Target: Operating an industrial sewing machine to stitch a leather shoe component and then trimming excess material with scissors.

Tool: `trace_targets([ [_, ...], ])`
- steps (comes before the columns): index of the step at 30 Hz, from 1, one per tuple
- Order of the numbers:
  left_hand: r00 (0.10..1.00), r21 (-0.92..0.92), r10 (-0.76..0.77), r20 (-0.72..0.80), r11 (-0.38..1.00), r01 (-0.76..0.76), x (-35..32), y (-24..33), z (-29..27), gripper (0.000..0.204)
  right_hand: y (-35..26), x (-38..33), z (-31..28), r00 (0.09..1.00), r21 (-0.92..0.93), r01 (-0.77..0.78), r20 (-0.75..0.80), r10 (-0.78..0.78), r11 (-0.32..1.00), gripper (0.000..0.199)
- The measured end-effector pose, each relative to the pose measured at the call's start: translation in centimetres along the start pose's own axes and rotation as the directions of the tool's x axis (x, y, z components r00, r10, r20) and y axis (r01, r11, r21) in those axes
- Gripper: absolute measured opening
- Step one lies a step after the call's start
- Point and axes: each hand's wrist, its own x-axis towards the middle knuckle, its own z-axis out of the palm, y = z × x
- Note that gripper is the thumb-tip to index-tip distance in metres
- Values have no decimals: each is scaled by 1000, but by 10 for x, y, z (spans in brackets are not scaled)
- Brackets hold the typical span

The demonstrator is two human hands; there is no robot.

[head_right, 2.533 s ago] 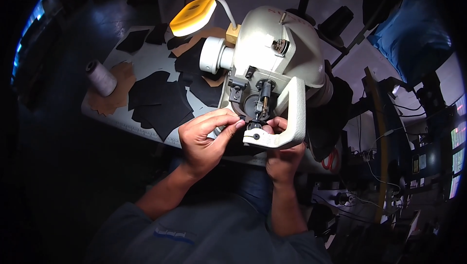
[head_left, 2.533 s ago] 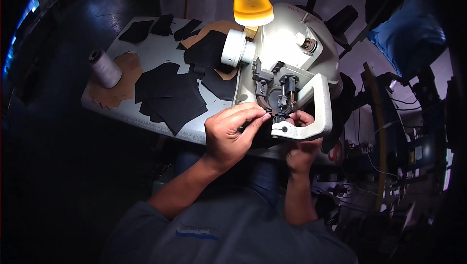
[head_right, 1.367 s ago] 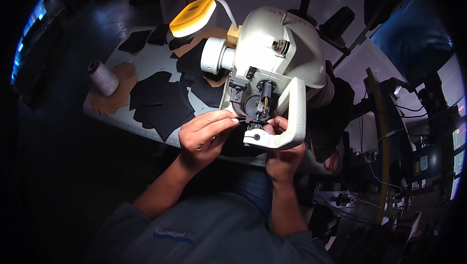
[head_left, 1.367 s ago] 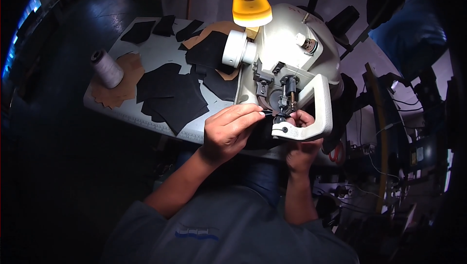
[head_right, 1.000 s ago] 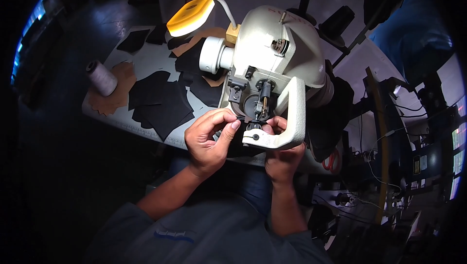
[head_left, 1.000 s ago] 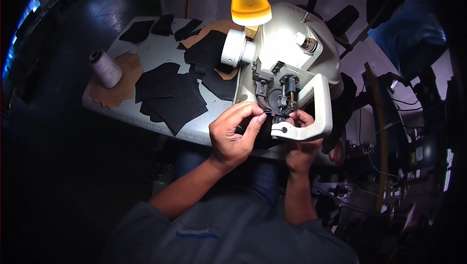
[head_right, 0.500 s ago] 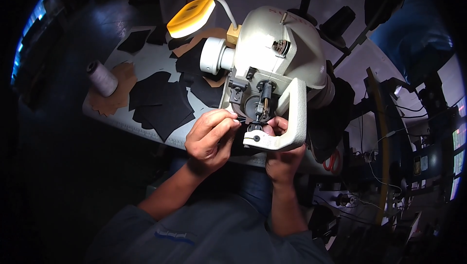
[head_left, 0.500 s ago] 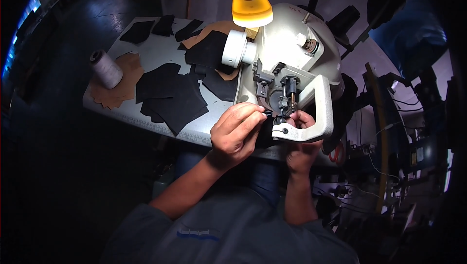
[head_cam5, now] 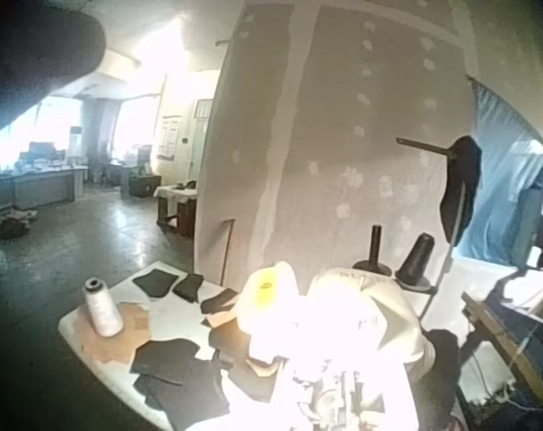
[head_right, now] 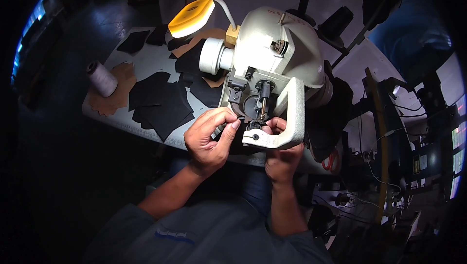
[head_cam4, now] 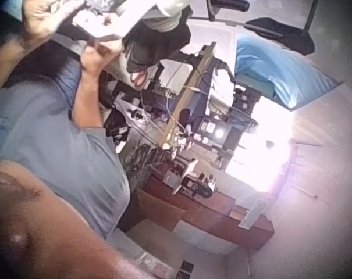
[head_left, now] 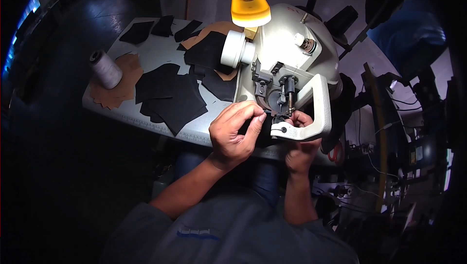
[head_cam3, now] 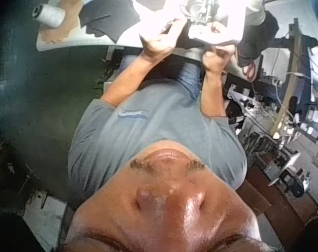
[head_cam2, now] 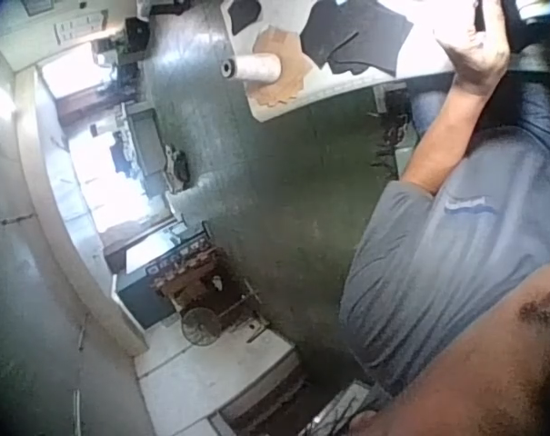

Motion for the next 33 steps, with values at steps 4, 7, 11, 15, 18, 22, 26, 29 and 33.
trace_targets([
  [4, 1000, 27, -2, 0, 1000, 2, 1, 3, 0, 10, 0, -1, 1, 1000, 8, 9, 16, -9, 1000, 27],
  [7, 1000, 40, -6, 4, 999, 6, 3, 5, 0, 9, 0, -2, 0, 1000, 30, 11, 22, -12, 1000, 26],
  [11, 999, 34, -43, 4, 998, 43, 3, 6, 1, 9, 1, -4, -2, 999, 26, -14, 36, 13, 1000, 25],
  [15, 996, -3, -87, 13, 996, 87, 2, 7, 3, 8, 4, -5, -3, 1000, 117, -9, 26, 6, 993, 25],
  [18, 997, 13, -75, 18, 997, 75, 2, 7, 1, 8, 4, -6, -4, 999, 52, 40, 32, -41, 998, 24],
  [22, 995, 19, -96, 30, 995, 96, 4, 10, 1, 7, 4, -6, -4, 997, 53, 60, 50, -62, 997, 26],
  [26, 996, 46, -79, 34, 996, 77, 6, 11, 0, 7, 7, -7, -3, 995, 106, 90, 42, -95, 990, 27],
  [29, 996, 46, -83, 44, 996, 81, 8, 12, -2, 7, 6, -7, -6, 994, 53, 77, 72, -81, 996, 28],
  [33, 996, 49, -79, 52, 996, 76, 8, 13, -1, 7, 3, -9, -5, 997, 111, 40, 63, -47, 993, 28],
])
